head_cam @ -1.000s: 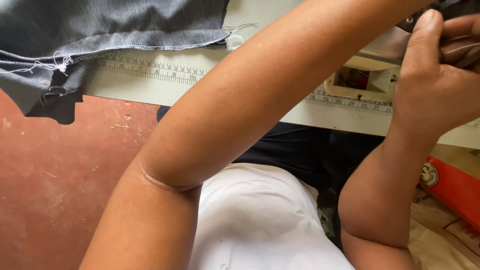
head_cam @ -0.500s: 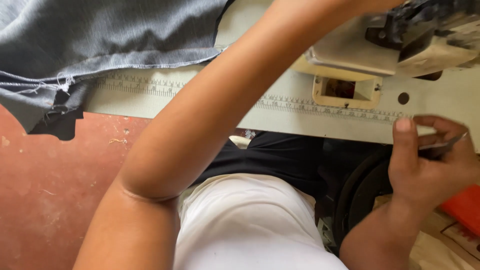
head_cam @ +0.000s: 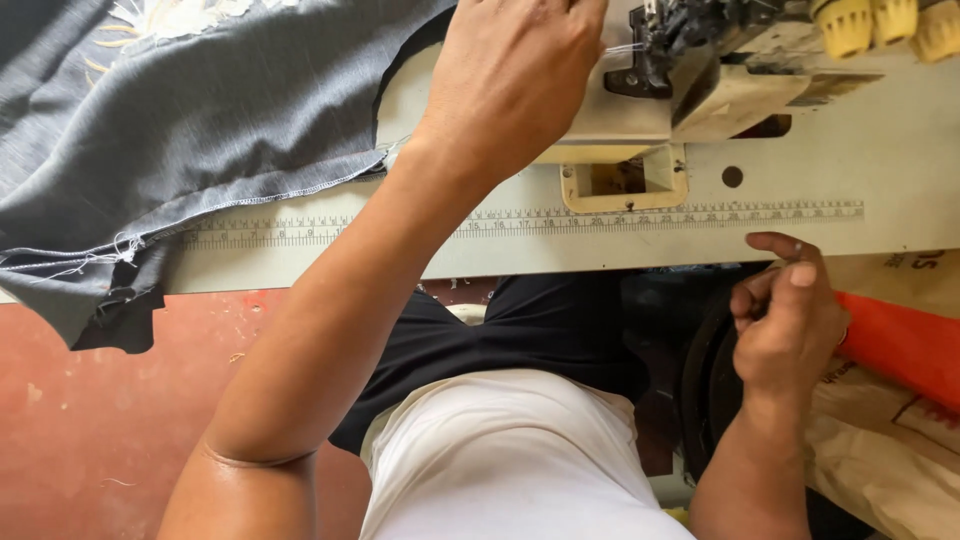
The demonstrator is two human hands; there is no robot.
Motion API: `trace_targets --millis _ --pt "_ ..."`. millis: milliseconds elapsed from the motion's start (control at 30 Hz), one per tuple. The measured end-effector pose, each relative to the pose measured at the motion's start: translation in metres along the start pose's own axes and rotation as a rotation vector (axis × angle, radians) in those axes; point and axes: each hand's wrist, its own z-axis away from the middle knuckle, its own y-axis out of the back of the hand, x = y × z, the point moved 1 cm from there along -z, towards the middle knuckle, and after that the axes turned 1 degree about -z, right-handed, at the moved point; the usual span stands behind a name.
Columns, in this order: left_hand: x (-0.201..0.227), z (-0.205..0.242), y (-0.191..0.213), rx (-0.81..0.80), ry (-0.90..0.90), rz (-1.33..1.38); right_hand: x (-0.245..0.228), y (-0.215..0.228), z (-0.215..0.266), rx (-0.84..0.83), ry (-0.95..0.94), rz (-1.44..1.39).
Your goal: Using an overlock sewing machine to finish the edges of fabric pieces and trimming excess thread with scissors.
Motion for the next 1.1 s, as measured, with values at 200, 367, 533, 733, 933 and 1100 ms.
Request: trace_targets --millis 200,367,533,733,933,1100 --pt "0.0 0.012 0.003 -0.047 0.015 -0.003 0.019 0.007 0.018 -0.059 0.161 0.139" --pt "0.001 0.009 0.011 -0.067 0.012 -0.033 0.005 0.018 0.021 -0.064 0.174 0.141" --pt "0.0 0.011 0.008 -0.098 0.019 -0.058 -0.004 0.01 0.014 -0.056 0.273 0.203" --pt "-0.007 0.019 0.025 -0.159 0.041 -0.071 -0.037 -0.005 -0.003 -0.055 0.34 0.313" --pt "-0.011 0.037 0.064 -0.157 0.046 0.111 -0.078 -0.021 -0.025 0.034 0.65 0.519" --pt "0.008 0.047 0.088 -0.335 0.242 0.384 -0.107 -0.048 -0.039 0.057 0.756 0.712"
